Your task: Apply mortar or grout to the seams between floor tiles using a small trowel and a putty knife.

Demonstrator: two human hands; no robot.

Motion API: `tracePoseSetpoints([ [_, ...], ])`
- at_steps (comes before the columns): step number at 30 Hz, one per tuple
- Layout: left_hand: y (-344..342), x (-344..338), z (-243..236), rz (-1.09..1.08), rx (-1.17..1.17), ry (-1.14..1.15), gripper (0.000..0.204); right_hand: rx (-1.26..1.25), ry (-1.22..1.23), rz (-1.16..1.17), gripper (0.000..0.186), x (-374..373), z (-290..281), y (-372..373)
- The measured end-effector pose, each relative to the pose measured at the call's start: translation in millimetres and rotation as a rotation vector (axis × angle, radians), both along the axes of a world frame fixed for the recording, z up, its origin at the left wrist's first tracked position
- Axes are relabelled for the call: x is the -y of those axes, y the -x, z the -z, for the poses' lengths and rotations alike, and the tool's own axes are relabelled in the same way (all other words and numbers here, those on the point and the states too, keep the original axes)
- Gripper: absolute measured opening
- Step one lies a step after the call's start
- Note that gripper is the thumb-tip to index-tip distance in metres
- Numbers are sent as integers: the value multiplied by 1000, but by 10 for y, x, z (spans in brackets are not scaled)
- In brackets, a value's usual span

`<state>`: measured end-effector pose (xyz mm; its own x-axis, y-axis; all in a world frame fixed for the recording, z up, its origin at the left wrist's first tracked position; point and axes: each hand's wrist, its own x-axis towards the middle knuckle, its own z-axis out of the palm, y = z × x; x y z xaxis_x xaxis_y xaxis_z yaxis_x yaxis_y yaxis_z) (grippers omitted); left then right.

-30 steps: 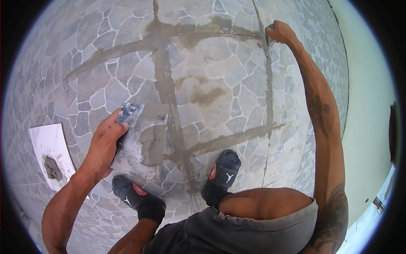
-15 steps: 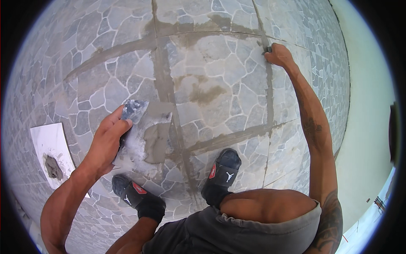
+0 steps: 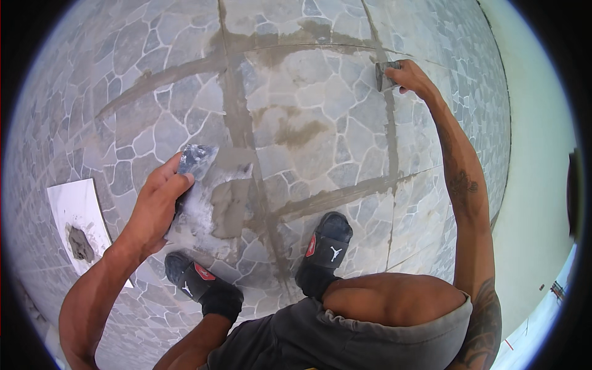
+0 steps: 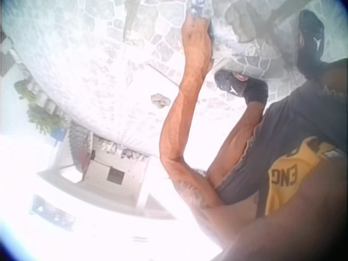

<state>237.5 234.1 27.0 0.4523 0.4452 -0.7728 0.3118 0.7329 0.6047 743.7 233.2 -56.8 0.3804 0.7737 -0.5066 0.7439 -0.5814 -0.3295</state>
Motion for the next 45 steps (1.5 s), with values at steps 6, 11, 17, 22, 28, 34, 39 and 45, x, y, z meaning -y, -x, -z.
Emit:
tracePoseSetpoints([
  [6, -70, 7, -26, 21, 25, -10, 46, 747, -119, -440, 37, 129, 606, -16],
  [11, -10, 7, -33, 12, 9, -9, 47, -67, -23, 80, 35, -195, -3, 27],
  [17, -4, 26, -14, 6, 16, -6, 47, 661, -176, -542, 41, -500, 158, -548],
  [22, -19, 24, -34, -18, -10, -6, 48, 631, -262, -660, 42, -390, 412, -669],
  [28, -108, -101, -18, 71, -12, 2, 52, 553, -212, -839, 48, 50, 327, -644],
  [34, -378, -164, -140, 10, 32, -45, 53, 454, -97, -867, 43, 859, 121, -433],
  [39, -329, -135, -195, 81, 82, -63, 51, 341, -25, -859, 45, 1757, 23, -119],
  [45, -99, -45, -190, 129, 152, -73, 51, 346, 78, -837, 45, 2530, -144, 174],
])
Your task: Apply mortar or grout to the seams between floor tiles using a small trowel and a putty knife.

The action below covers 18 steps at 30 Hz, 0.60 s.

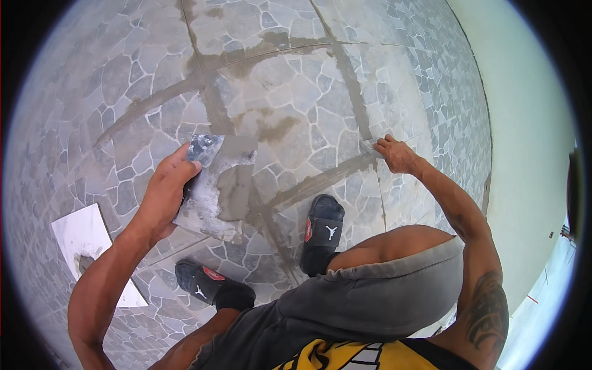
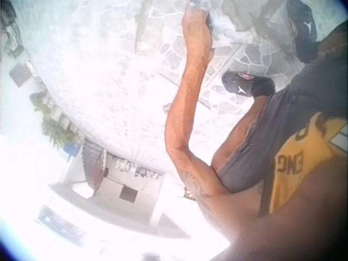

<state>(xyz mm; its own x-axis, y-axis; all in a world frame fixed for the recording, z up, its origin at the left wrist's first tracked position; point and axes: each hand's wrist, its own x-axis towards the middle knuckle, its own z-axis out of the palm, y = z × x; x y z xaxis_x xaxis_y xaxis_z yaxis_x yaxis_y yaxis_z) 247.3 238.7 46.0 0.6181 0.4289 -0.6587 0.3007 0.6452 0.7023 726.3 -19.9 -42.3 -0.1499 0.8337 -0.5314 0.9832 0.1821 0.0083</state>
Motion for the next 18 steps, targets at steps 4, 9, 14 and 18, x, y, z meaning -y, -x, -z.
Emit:
tracePoseSetpoints([
  [4, 113, 52, -79, -23, -6, -23, 51, -20, 298, 140, 39, 179, -190, -190],
  [9, 296, 125, -93, -51, -79, -31, 52, -361, 156, 895, 40, -362, -554, -365],
  [14, 171, 184, -43, -25, -107, -25, 52, -365, 28, 761, 37, -999, -402, -583],
  [18, 60, 246, -103, -23, -113, 3, 52, -94, -130, 531, 37, -1870, -151, -709],
])
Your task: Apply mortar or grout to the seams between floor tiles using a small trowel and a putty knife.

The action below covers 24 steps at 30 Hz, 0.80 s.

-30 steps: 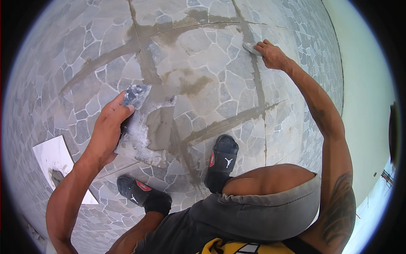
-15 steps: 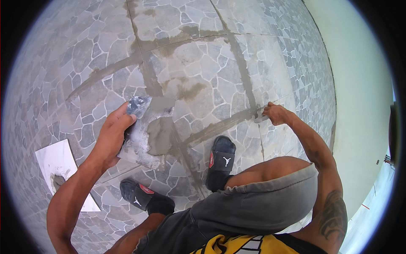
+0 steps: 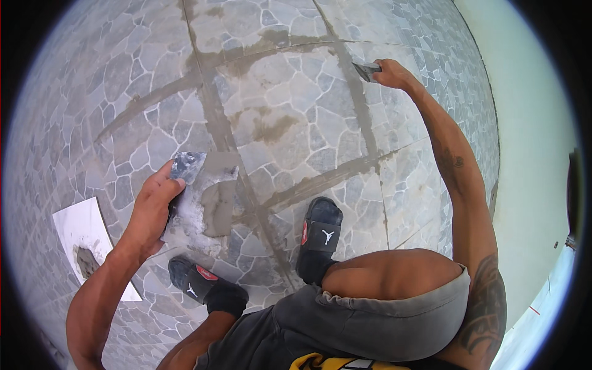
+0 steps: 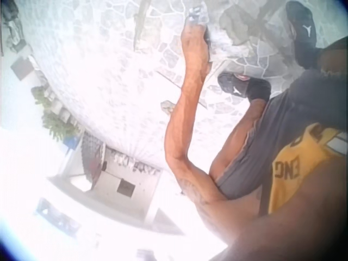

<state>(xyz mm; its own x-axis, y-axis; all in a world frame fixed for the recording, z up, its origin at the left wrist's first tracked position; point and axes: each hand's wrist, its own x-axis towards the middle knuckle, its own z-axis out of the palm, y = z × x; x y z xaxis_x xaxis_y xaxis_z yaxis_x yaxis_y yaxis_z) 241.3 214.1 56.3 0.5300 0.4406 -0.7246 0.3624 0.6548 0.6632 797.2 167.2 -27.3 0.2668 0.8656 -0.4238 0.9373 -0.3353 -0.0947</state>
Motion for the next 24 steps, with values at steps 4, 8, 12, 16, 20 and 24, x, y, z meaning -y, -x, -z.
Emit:
tracePoseSetpoints([
  [4, 35, 55, 3, -26, -53, -1, 52, 48, 62, 53, 36, -699, 158, 57],
  [8, 67, 81, 34, -44, -62, 25, 55, 218, 1, -318, 36, -986, 430, -138],
  [12, 122, 33, 145, -59, -82, 43, 58, 189, -27, -420, 46, -878, 575, 15],
  [16, -27, -74, 79, -37, -174, 31, 60, 162, -38, -452, 49, -471, 626, 181],
  [20, -373, -248, 244, 23, -119, 31, 60, 101, -95, -521, 43, 416, 523, 201],
  [24, -587, -333, 128, 80, 28, 0, 57, 12, -39, -463, 47, 1171, 429, 547],
])
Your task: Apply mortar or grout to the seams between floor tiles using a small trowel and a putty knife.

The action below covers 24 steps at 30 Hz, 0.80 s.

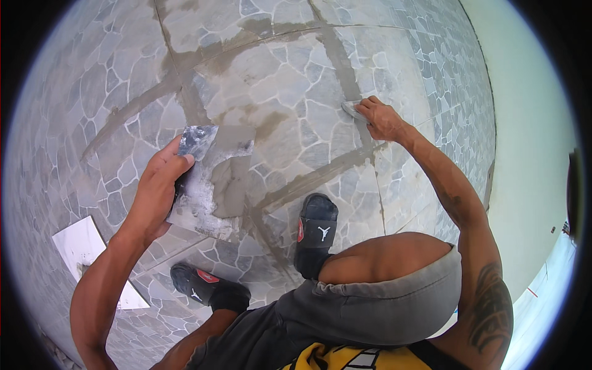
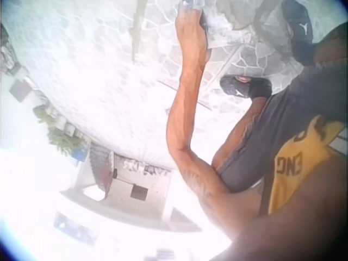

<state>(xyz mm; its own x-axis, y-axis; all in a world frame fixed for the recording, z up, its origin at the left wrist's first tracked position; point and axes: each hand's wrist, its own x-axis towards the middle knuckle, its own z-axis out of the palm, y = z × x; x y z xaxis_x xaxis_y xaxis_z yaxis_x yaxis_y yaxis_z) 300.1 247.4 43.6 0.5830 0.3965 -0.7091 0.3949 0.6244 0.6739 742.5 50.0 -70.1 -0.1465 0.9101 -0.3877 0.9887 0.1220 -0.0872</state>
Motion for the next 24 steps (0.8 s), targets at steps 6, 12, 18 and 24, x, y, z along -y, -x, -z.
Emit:
tracePoseSetpoints([
  [6, 139, 61, 72, 19, 83, 15, 50, -64, 234, 99, 44, 698, -165, 47],
  [12, 495, 177, 39, -21, 3, 14, 52, -317, 226, 818, 38, 67, -516, 3],
  [18, 453, 255, -34, -16, -50, -3, 54, 171, 29, 483, 33, -661, 79, 17],
  [24, 435, 299, -93, -14, -17, -38, 51, -114, 32, 627, 40, -1016, 88, 51],
])
